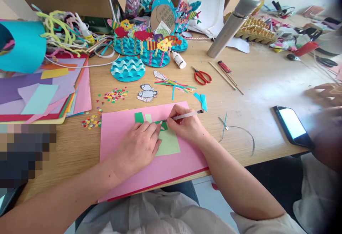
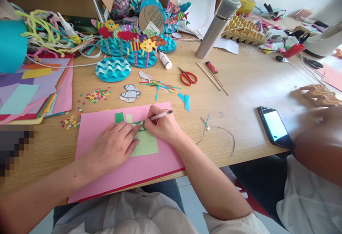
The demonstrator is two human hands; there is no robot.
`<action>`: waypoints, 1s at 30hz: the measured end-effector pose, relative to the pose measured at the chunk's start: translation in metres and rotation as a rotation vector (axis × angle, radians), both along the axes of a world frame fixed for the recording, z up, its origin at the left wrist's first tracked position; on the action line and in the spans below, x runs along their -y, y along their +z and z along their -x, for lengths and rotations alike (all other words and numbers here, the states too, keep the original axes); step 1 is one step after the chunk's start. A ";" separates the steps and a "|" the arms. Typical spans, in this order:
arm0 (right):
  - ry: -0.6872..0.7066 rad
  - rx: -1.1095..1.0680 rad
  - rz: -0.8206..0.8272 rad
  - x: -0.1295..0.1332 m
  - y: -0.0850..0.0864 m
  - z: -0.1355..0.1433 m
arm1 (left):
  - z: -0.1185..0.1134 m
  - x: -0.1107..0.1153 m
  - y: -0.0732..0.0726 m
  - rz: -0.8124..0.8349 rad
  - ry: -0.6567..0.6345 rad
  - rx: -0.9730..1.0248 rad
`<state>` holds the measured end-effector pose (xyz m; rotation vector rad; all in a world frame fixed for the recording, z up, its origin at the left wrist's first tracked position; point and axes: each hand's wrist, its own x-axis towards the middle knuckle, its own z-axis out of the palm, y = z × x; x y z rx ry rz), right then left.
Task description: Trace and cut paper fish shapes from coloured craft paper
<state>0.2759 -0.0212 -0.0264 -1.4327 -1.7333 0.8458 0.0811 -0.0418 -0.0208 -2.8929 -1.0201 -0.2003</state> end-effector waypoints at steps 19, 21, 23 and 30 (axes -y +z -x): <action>-0.018 0.020 -0.128 0.001 -0.001 0.000 | 0.001 -0.004 -0.003 -0.012 -0.018 0.049; -0.016 0.022 -0.126 0.001 -0.001 0.000 | -0.001 -0.004 -0.003 -0.014 -0.010 0.049; -0.006 0.022 -0.120 0.001 -0.001 0.001 | -0.002 -0.004 -0.003 -0.016 -0.002 0.047; 0.003 0.047 -0.119 0.001 -0.001 0.002 | -0.001 -0.004 -0.002 -0.011 -0.001 0.042</action>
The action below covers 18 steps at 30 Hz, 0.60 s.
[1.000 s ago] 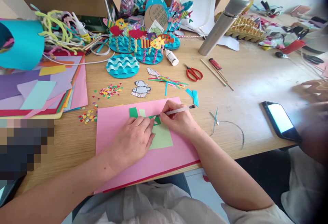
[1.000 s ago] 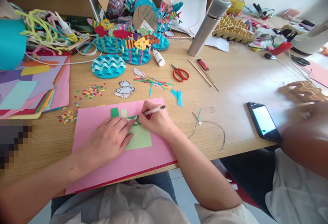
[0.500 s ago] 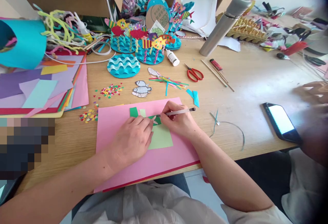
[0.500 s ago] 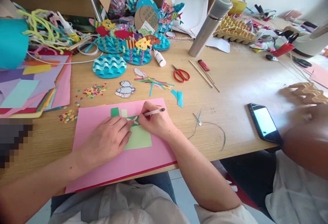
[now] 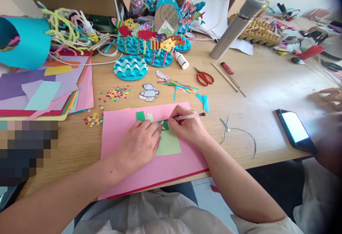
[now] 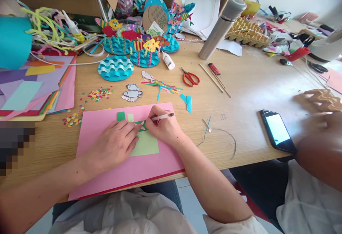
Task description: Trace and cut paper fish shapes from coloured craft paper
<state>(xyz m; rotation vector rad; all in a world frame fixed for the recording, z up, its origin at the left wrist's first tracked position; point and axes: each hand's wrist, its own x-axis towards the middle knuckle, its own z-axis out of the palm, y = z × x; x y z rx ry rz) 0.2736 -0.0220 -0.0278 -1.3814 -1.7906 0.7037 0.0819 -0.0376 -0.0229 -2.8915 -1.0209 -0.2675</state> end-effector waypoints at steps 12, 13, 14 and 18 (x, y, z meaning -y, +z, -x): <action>0.033 0.037 -0.047 0.002 0.000 0.000 | 0.000 -0.001 0.003 0.047 -0.010 -0.014; 0.035 0.042 -0.046 0.002 0.000 0.000 | 0.001 -0.002 0.003 0.054 -0.010 -0.013; 0.037 0.045 -0.048 0.003 0.000 0.000 | 0.001 -0.002 0.003 0.057 -0.010 -0.011; 0.046 0.050 -0.042 0.004 0.001 0.001 | 0.001 -0.002 0.003 0.060 -0.013 -0.010</action>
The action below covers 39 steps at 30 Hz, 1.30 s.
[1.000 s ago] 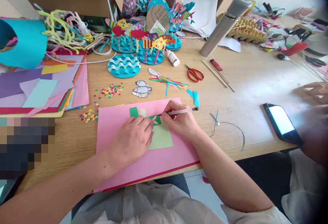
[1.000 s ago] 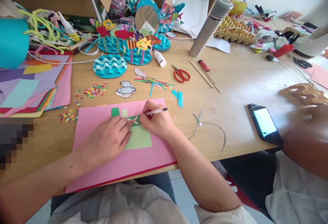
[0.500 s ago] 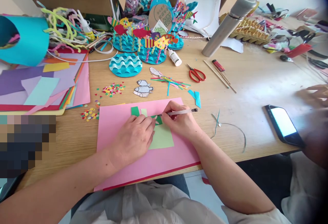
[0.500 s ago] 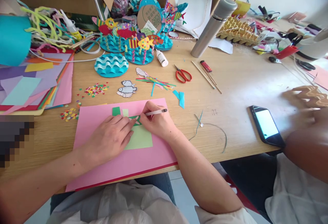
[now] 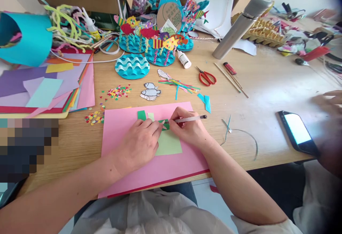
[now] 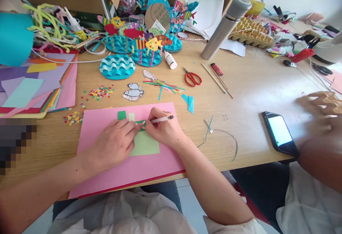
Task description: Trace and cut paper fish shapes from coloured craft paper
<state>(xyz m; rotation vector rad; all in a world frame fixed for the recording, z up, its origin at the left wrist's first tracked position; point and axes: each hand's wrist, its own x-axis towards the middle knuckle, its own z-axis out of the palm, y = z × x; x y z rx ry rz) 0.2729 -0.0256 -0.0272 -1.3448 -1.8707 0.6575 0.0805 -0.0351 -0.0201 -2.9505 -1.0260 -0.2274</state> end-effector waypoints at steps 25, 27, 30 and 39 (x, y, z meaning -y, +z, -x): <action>0.035 -0.089 0.163 -0.001 0.001 -0.001 | -0.001 0.002 0.001 -0.023 -0.009 -0.061; 0.039 -0.083 0.155 -0.001 0.002 -0.002 | -0.002 0.003 0.001 -0.043 -0.013 -0.078; 0.045 -0.076 0.144 -0.001 0.003 -0.002 | -0.002 0.004 0.001 -0.056 -0.017 -0.099; 0.065 -0.090 0.143 -0.002 0.003 -0.005 | -0.001 0.004 0.002 -0.030 -0.005 -0.112</action>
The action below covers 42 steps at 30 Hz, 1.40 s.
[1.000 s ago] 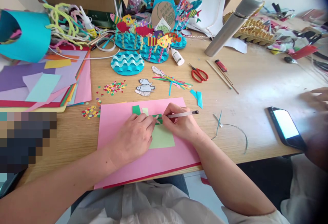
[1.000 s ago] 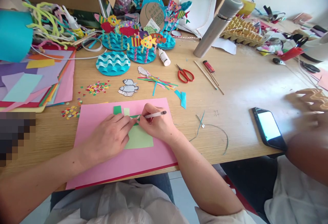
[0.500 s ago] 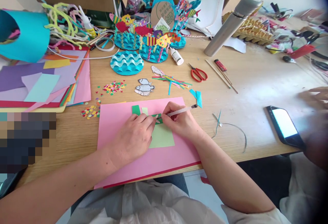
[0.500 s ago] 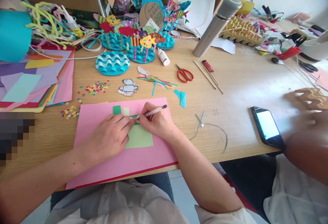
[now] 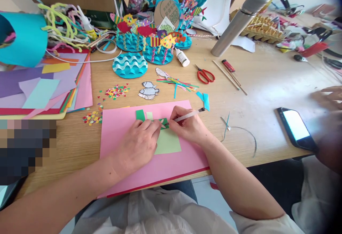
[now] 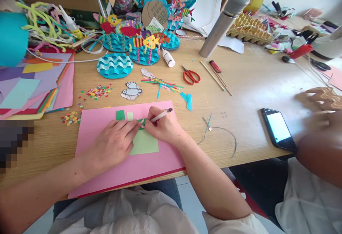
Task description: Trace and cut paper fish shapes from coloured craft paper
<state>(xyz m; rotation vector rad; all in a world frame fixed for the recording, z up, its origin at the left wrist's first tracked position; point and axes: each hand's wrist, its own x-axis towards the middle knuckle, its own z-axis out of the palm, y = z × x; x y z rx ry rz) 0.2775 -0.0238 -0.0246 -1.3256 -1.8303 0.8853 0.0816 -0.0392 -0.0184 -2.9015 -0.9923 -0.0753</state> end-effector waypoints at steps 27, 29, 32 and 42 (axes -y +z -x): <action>0.037 0.031 -0.022 0.000 0.001 -0.003 | -0.001 0.004 0.007 0.055 -0.017 -0.047; 0.040 0.035 -0.022 0.000 0.002 -0.003 | -0.001 0.003 0.007 0.063 -0.015 -0.049; 0.042 0.033 -0.020 0.001 0.002 -0.003 | -0.001 0.003 0.008 0.065 -0.012 -0.051; 0.054 0.027 -0.023 0.001 0.002 -0.003 | -0.002 0.002 0.008 0.067 -0.015 -0.052</action>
